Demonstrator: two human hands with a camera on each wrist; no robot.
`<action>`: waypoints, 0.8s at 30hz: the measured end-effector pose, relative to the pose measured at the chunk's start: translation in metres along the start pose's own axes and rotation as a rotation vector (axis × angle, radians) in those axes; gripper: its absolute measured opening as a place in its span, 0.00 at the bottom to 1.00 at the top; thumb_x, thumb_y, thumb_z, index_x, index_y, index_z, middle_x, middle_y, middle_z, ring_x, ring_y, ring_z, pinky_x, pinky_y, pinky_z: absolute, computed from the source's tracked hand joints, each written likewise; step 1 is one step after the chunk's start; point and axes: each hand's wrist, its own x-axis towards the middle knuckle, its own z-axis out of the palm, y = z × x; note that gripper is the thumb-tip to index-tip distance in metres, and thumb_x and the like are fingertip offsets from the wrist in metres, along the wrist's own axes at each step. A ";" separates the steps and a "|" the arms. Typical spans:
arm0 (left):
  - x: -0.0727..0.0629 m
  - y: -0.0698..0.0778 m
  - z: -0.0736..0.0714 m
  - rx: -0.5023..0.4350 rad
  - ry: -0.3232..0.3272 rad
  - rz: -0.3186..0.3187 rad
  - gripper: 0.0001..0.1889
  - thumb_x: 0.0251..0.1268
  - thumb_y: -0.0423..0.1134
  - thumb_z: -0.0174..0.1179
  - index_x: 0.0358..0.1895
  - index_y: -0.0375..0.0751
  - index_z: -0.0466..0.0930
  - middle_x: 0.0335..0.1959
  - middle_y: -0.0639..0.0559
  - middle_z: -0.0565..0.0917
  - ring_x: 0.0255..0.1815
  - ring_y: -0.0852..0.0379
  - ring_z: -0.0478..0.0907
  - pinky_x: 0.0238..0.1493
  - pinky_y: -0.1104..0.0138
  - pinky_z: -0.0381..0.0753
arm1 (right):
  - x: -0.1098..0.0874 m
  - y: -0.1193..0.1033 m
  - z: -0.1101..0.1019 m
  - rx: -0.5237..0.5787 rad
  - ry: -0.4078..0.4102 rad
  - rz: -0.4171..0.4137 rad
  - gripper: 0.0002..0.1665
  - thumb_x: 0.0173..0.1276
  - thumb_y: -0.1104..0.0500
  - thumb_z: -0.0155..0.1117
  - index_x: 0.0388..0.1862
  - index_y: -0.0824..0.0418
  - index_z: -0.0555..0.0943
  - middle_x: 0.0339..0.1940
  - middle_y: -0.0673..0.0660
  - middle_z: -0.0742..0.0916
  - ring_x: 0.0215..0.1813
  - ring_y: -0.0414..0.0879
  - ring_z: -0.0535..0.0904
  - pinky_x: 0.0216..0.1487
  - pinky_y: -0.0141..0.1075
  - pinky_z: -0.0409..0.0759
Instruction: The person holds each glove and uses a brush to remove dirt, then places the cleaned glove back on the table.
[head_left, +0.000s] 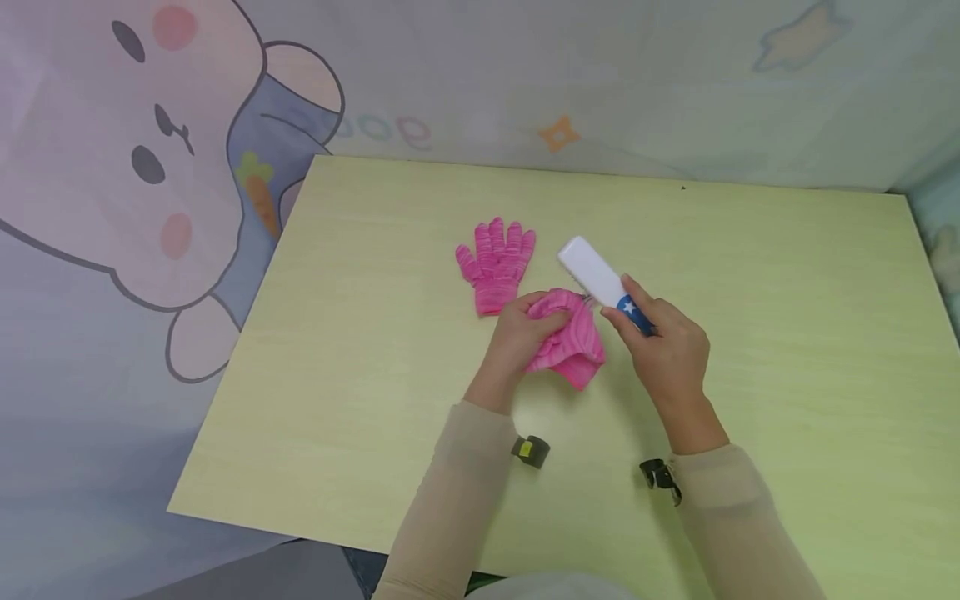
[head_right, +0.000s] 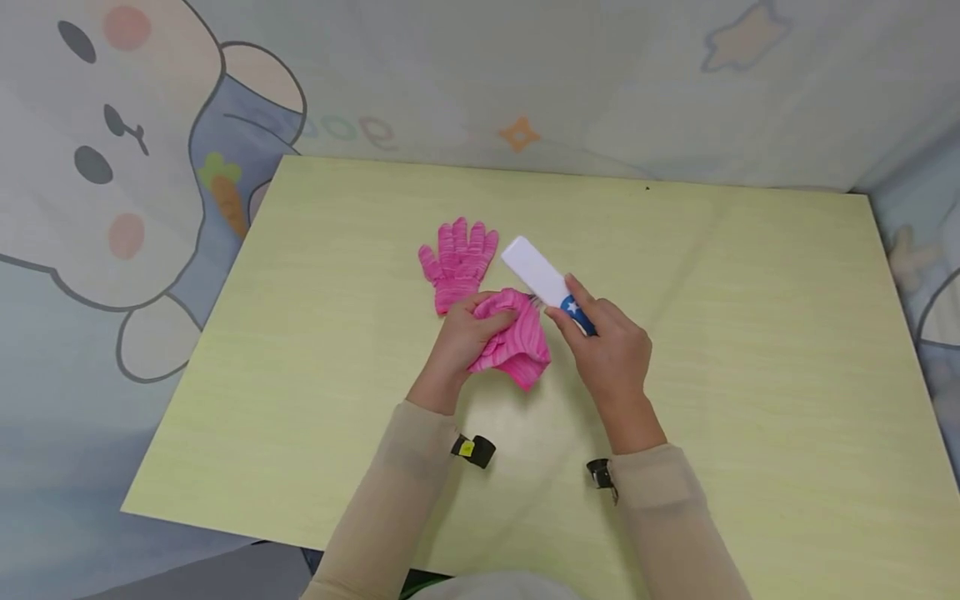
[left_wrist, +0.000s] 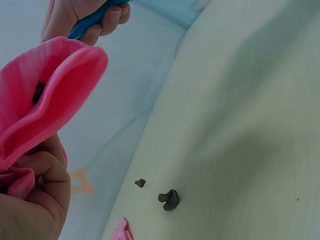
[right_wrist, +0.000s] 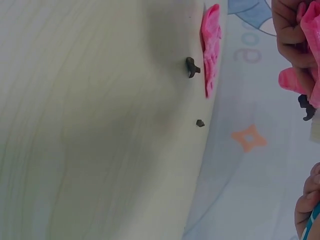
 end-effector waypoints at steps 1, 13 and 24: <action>0.000 0.000 0.000 -0.011 0.001 -0.004 0.14 0.57 0.35 0.64 0.47 0.38 0.81 0.33 0.50 0.81 0.30 0.61 0.75 0.36 0.69 0.80 | 0.000 -0.001 0.000 0.007 0.005 0.011 0.34 0.55 0.34 0.57 0.53 0.55 0.80 0.21 0.61 0.82 0.21 0.50 0.73 0.21 0.29 0.60; -0.001 0.000 -0.003 -0.061 0.001 -0.018 0.14 0.57 0.35 0.63 0.46 0.34 0.80 0.32 0.48 0.80 0.28 0.61 0.75 0.33 0.70 0.79 | 0.004 -0.011 -0.005 0.325 -0.044 0.231 0.27 0.52 0.65 0.72 0.53 0.56 0.80 0.46 0.60 0.84 0.38 0.43 0.79 0.33 0.18 0.71; -0.006 0.003 -0.003 -0.047 -0.026 -0.036 0.11 0.56 0.33 0.63 0.43 0.34 0.81 0.25 0.50 0.77 0.22 0.61 0.71 0.24 0.74 0.74 | 0.005 0.000 -0.009 0.237 -0.072 0.244 0.27 0.52 0.63 0.73 0.54 0.53 0.80 0.45 0.61 0.85 0.35 0.43 0.77 0.32 0.19 0.68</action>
